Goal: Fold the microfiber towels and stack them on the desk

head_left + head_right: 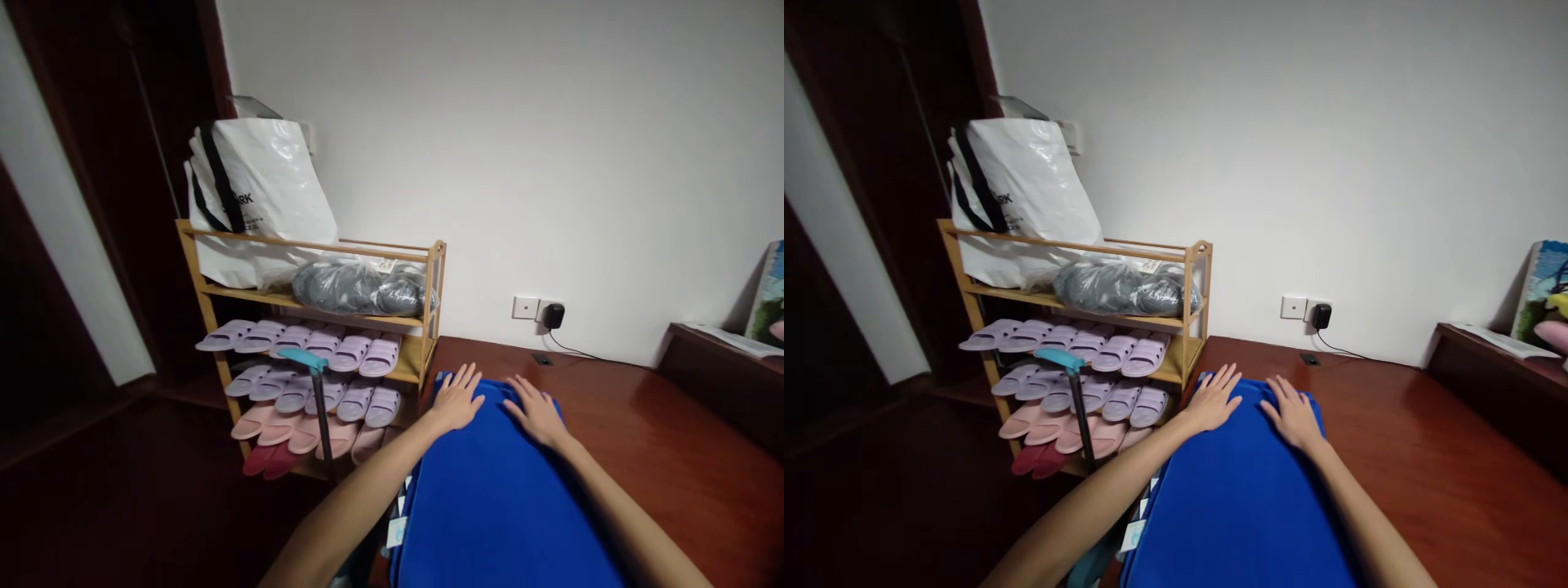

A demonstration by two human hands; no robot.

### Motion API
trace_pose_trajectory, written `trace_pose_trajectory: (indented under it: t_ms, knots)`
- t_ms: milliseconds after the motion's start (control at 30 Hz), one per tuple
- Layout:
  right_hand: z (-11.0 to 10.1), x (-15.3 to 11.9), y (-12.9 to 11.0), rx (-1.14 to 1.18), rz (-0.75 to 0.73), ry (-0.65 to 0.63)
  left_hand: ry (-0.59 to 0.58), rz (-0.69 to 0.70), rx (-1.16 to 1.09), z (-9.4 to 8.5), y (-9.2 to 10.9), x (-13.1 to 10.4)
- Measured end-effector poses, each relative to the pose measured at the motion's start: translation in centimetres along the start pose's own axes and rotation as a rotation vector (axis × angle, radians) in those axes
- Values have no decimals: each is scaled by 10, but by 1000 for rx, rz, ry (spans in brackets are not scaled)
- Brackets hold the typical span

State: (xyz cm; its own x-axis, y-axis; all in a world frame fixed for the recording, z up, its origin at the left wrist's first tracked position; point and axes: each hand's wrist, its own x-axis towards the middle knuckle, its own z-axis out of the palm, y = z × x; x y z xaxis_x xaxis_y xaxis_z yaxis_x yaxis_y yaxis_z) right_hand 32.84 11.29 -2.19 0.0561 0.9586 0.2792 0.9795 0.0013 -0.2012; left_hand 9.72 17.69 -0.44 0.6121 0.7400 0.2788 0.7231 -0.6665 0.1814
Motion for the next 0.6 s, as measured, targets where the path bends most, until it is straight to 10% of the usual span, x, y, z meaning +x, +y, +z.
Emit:
trace_pose_trajectory:
  t_ms: [233,600]
  knots:
    - [22,-5,-3,-39,-6,-139,-127,-11,-19,26,-6,4]
    - [8,-54,-19,-52,5,-115,-63,40,-21,-8,28,-46]
